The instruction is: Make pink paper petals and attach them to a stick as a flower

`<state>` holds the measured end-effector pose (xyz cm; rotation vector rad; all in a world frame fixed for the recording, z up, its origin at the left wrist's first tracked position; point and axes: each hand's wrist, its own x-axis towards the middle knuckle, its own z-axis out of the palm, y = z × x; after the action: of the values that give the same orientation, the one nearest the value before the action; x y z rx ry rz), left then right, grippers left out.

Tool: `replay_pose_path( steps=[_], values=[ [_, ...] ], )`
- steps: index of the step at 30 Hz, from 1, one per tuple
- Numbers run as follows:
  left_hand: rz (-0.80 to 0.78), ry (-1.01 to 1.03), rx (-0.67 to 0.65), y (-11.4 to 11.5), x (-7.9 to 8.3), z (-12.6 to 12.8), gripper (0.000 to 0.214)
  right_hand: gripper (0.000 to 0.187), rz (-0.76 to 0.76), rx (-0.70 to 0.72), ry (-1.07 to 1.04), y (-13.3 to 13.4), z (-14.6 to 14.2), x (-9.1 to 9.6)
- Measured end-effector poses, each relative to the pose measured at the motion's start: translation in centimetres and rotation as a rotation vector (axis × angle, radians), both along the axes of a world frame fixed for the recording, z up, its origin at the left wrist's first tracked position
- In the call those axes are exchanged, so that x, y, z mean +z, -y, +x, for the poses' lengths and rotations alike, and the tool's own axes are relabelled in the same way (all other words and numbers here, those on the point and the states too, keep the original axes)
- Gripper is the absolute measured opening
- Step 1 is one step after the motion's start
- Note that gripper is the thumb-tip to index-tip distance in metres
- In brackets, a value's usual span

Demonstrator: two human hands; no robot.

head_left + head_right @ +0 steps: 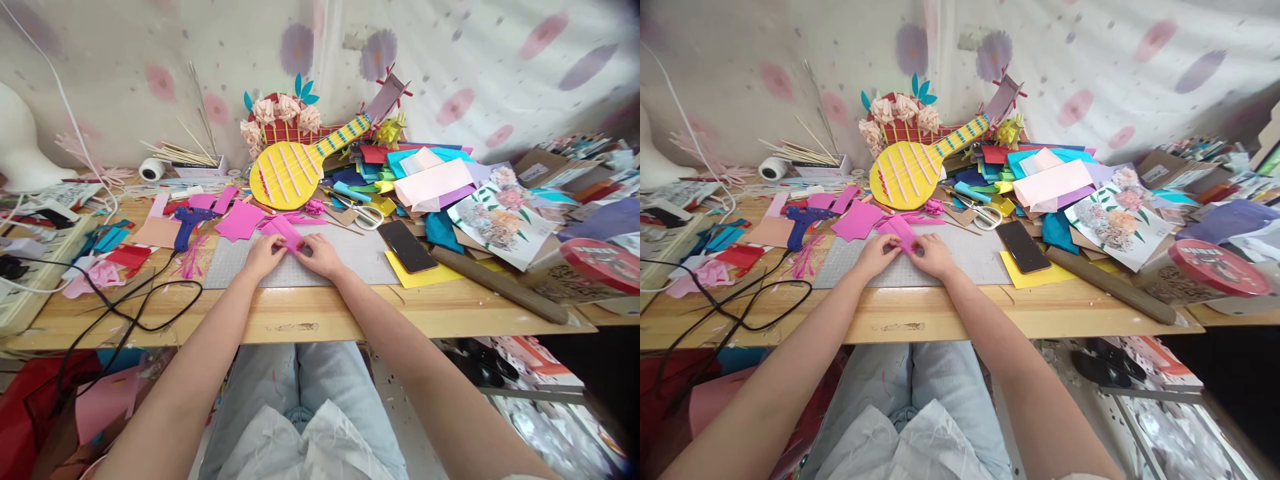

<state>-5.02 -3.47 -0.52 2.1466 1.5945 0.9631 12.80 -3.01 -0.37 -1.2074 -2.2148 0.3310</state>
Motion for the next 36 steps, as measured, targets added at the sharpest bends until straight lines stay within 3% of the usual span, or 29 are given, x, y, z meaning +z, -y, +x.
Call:
replay_pose_path(
  steps=[8,14,20,28,36],
  values=[
    [-0.051,0.093,0.014,-0.5,-0.6,-0.2,0.018,0.029,-0.066,0.001,-0.057,-0.4,0.1,-0.1],
    [-0.051,0.088,0.028,-0.5,-0.5,0.0,0.019,0.016,-0.112,-0.076,-0.015,-0.9,-0.4,-0.2],
    [-0.015,0.046,0.087,-0.4,0.0,1.1,0.019,0.018,-0.142,-0.161,0.003,-1.1,-1.1,-0.5],
    [-0.002,-0.065,0.144,-0.3,0.1,1.8,0.021,0.027,-0.148,-0.158,0.035,-1.4,-0.9,-0.6],
    [0.035,-0.129,0.149,-0.3,0.0,2.0,0.022,0.014,-0.092,-0.157,0.029,-1.0,-1.0,-0.8]
  ],
)
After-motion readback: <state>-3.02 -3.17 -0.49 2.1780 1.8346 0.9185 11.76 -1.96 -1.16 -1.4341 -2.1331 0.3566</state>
